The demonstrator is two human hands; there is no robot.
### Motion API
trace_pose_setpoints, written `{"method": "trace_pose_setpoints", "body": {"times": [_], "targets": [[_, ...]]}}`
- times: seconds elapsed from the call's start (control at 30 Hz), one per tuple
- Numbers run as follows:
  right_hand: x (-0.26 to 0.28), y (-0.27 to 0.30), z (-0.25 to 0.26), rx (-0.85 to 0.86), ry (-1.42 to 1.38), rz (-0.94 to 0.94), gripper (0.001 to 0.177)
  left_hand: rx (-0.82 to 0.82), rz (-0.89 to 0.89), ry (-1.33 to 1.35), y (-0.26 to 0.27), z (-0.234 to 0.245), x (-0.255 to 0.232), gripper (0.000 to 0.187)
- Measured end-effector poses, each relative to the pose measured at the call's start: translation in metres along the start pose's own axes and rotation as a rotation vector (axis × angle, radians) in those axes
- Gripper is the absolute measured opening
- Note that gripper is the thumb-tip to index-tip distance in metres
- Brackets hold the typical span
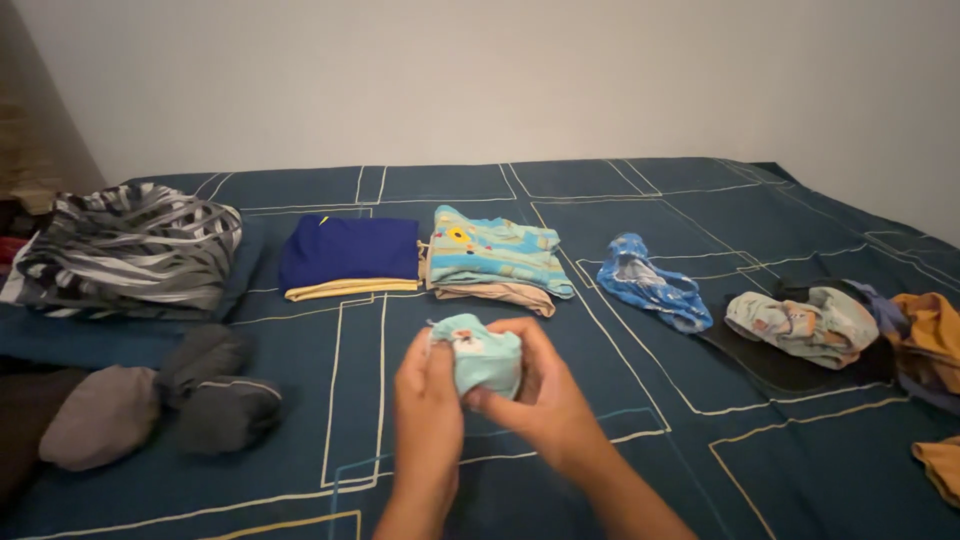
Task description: The person folds several small clothing items on a bed, including light blue and blue patterned shorts, a white patterned cloth, a dark green garment, and a purple and yellow shirt. Each item is smoothed and folded into a compact shape and placed on the bed.
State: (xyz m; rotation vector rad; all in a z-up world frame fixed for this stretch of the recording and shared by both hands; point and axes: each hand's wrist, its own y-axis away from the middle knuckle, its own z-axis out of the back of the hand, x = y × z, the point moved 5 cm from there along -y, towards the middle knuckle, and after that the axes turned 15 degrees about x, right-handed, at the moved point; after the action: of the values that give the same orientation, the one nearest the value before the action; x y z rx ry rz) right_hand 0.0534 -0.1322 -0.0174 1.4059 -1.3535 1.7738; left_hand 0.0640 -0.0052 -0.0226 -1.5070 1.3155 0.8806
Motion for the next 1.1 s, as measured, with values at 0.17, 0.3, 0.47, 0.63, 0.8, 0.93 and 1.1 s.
{"method": "trace_pose_setpoints", "body": {"times": [0.17, 0.3, 0.47, 0.63, 0.8, 0.93, 1.1], "targets": [[0.027, 0.003, 0.001, 0.089, 0.042, -0.176, 0.073, 0.142, 0.104, 0.217, -0.001, -0.001, -0.004, 0.026], [0.014, -0.001, 0.035, 0.116, 0.369, -0.265, 0.06, 0.428, -0.085, -0.092, -0.001, 0.011, -0.028, 0.012], [0.049, 0.009, 0.038, 0.138, 0.194, -0.25, 0.039, 0.4, -0.141, -0.659, 0.012, 0.005, -0.072, 0.02], [0.105, 0.028, 0.051, -0.361, 0.174, -0.419, 0.012, 0.374, -0.073, -0.943, 0.025, 0.017, -0.115, 0.043], [0.125, 0.031, 0.056, -0.426, 0.27, -0.554, 0.052, 0.474, 0.117, -0.519, 0.026, 0.022, -0.107, 0.017], [0.125, 0.036, 0.079, -0.482, 0.261, -0.437, 0.029, 0.736, 0.303, -0.235, 0.047, 0.001, -0.107, 0.057], [0.088, 0.009, 0.064, -0.33, 1.587, 0.139, 0.085, 0.96, 0.655, -0.693, 0.063, -0.008, -0.091, 0.028]]}}
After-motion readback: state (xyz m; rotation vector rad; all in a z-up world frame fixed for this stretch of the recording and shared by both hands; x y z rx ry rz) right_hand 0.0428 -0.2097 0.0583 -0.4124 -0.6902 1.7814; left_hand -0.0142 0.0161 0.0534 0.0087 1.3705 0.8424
